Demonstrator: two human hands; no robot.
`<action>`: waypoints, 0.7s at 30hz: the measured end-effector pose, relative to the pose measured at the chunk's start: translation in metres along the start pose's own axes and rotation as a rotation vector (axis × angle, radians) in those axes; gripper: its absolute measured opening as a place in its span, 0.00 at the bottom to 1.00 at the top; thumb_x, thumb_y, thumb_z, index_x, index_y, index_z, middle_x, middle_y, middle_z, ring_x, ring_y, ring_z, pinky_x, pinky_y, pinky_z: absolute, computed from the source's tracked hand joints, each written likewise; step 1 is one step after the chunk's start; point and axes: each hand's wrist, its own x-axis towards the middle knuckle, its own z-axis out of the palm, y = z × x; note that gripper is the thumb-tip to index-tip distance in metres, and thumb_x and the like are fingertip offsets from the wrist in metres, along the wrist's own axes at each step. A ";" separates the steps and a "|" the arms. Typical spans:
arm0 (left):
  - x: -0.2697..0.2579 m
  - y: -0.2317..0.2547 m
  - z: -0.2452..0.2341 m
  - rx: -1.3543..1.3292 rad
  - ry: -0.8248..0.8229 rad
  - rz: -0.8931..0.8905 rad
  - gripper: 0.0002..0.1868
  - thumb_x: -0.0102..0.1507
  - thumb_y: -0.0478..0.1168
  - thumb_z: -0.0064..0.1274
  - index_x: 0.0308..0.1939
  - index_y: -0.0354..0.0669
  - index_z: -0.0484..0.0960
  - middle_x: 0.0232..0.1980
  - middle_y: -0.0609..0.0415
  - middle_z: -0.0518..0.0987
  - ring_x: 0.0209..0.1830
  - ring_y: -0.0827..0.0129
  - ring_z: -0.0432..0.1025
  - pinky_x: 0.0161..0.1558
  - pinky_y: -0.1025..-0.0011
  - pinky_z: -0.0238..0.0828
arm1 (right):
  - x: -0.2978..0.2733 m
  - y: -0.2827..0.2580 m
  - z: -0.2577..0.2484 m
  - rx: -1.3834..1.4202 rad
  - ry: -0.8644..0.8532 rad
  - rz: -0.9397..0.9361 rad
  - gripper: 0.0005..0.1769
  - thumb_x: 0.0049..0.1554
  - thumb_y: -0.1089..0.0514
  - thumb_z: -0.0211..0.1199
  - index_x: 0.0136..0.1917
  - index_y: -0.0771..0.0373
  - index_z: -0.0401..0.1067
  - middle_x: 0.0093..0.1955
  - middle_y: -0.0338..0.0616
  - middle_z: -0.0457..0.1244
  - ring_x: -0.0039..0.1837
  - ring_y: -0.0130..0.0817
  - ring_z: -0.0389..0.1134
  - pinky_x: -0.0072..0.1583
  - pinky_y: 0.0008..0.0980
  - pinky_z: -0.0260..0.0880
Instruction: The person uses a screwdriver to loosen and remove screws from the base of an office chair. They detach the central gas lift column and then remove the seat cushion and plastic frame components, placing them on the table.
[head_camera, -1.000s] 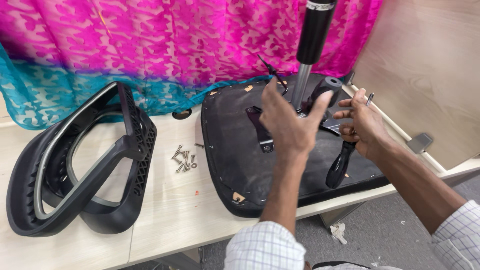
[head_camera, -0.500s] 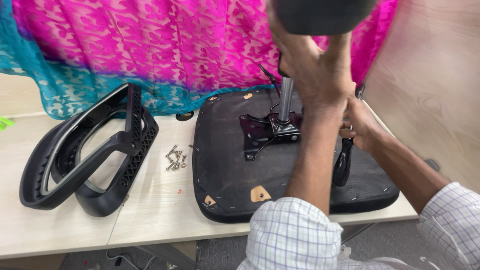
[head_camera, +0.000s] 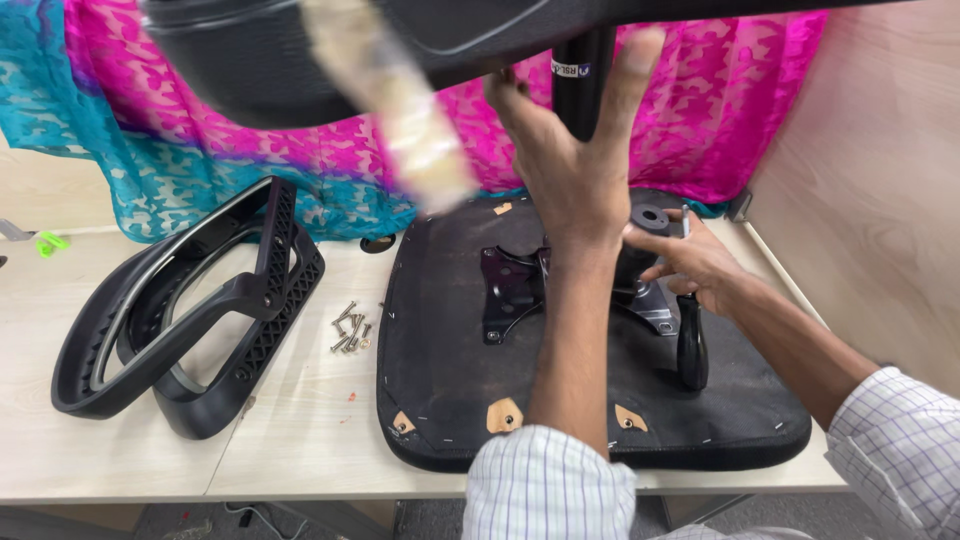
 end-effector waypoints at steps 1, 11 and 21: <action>0.001 -0.011 -0.006 0.101 -0.027 -0.069 0.73 0.56 0.81 0.52 0.83 0.28 0.41 0.82 0.28 0.47 0.85 0.42 0.44 0.82 0.44 0.41 | 0.003 -0.001 0.001 -0.025 -0.028 -0.004 0.54 0.46 0.43 0.75 0.77 0.61 0.53 0.48 0.69 0.65 0.35 0.35 0.55 0.26 0.19 0.44; 0.024 -0.101 -0.017 0.479 -0.182 -0.389 0.43 0.43 0.52 0.70 0.58 0.39 0.75 0.52 0.44 0.83 0.50 0.55 0.81 0.54 0.57 0.77 | 0.025 0.007 0.018 -0.193 0.079 -0.089 0.64 0.35 0.57 0.84 0.77 0.66 0.50 0.46 0.54 0.69 0.34 0.37 0.70 0.35 0.29 0.71; 0.029 -0.099 0.000 0.413 -0.049 -0.444 0.19 0.42 0.40 0.62 0.36 0.39 0.79 0.30 0.50 0.84 0.28 0.60 0.82 0.38 0.62 0.81 | 0.033 0.005 0.014 -0.407 0.238 -0.078 0.67 0.30 0.50 0.84 0.78 0.68 0.58 0.44 0.61 0.71 0.34 0.38 0.68 0.36 0.37 0.71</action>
